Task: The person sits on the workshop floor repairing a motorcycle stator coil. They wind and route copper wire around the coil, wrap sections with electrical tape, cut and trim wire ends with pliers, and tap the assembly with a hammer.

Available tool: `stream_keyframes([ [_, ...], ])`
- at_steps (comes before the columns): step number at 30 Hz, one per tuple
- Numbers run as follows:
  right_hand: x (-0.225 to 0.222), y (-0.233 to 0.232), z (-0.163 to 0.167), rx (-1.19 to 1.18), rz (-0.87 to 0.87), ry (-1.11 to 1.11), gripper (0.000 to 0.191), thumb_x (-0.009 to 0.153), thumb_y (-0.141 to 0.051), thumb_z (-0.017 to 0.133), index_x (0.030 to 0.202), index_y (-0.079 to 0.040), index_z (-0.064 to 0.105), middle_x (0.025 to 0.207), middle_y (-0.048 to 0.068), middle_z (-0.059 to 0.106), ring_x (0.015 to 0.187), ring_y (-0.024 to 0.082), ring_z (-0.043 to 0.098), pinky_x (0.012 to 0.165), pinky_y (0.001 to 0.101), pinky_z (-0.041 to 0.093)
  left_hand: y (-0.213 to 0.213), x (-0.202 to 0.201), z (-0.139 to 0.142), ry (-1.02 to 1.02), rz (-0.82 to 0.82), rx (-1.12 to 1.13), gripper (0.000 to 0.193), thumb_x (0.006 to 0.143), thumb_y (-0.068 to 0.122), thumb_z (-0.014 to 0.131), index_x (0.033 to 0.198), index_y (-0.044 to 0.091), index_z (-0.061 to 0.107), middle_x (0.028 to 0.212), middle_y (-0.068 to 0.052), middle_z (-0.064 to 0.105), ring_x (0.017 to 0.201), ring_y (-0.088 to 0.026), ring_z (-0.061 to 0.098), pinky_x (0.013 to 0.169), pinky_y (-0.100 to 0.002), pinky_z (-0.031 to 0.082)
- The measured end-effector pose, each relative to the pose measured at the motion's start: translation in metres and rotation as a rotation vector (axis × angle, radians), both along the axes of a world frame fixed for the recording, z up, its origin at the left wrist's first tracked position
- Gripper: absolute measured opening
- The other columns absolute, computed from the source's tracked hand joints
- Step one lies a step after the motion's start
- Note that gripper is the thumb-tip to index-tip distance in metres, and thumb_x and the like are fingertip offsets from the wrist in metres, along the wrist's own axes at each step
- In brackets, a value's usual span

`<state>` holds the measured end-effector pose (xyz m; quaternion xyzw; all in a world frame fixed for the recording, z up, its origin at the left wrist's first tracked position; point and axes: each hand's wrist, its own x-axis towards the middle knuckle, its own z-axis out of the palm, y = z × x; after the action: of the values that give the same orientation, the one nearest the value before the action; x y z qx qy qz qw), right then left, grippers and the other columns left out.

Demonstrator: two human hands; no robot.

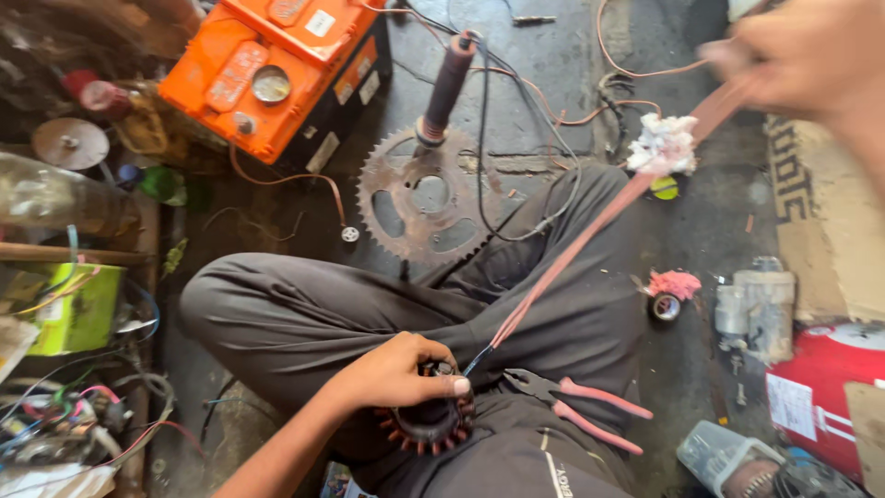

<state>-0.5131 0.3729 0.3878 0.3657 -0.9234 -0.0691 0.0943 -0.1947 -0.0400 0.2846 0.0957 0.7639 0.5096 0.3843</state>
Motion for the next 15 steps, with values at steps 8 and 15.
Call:
stream_keyframes([
  [8,0.039,-0.055,-0.037,-0.14,0.088,-0.123,0.074,0.065,-0.014,0.072,0.137,-0.006,0.055,0.141,0.019,0.056,0.132,0.039,0.05,0.106,0.0449,0.042,0.046,-0.004,-0.003,0.608,0.079,-0.368,0.023,0.086,0.026,0.069,0.083,0.004,0.07,0.088,-0.013,0.064,0.085,-0.035,0.061,0.076,-0.046,0.05],
  [15,0.214,-0.093,-0.07,-0.7,-0.626,-1.815,0.031,0.092,-0.032,0.069,0.101,-0.004,0.08,0.075,-0.001,0.077,0.064,0.008,0.071,0.059,0.0288,0.06,0.058,-0.025,0.001,0.385,0.13,-0.241,0.025,0.092,0.026,0.065,0.081,0.004,0.066,0.084,-0.011,0.064,0.086,-0.034,0.06,0.075,-0.047,0.047],
])
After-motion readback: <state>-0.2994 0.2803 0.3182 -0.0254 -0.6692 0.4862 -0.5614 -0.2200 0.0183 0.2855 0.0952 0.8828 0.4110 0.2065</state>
